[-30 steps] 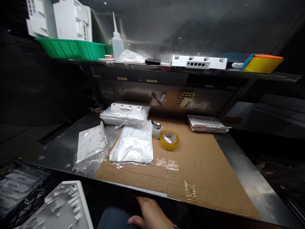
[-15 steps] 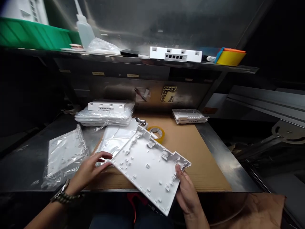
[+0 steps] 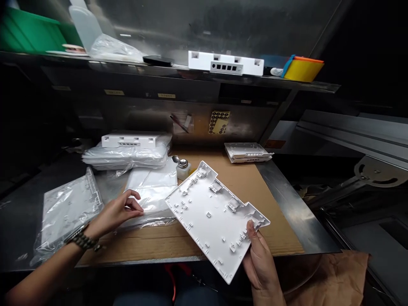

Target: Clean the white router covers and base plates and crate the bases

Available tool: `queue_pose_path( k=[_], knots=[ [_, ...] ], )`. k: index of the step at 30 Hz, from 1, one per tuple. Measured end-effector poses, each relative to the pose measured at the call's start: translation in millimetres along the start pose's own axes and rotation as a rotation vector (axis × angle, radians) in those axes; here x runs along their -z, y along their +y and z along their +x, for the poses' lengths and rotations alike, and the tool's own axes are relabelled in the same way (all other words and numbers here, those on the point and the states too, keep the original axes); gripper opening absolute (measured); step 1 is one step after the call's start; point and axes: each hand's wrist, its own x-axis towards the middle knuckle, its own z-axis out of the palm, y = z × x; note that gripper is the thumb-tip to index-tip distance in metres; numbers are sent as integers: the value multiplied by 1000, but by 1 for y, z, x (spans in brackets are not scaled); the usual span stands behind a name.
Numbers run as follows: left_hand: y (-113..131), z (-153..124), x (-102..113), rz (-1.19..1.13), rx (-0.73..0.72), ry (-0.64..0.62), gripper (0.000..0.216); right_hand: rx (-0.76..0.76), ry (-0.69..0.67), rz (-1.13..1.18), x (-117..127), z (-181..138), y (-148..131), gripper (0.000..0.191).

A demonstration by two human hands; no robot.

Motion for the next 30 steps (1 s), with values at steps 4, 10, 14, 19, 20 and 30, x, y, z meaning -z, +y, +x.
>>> queue_pose_path(
  k=[4,10,14,19,20,30],
  knots=[
    [-10,18,14,-153,59,-54,44,-35,37,10,0,5,5,70],
    [-10,15,13,-146,19,67,27,-278,-68,-4,-8,7,29,74],
    [5,10,2,-216,-18,9,33,-376,-277,-110,-27,-4,52,71],
    [30,1,-1,-426,-50,-17,49,-356,-693,-207,-78,-23,77,75],
    [35,-3,-3,-448,-53,-40,50,-355,-772,-206,-89,-26,80,76],
    [19,-7,-50,-399,-129,-18,55,-362,-721,-206,-108,-17,95,64]
  ],
)
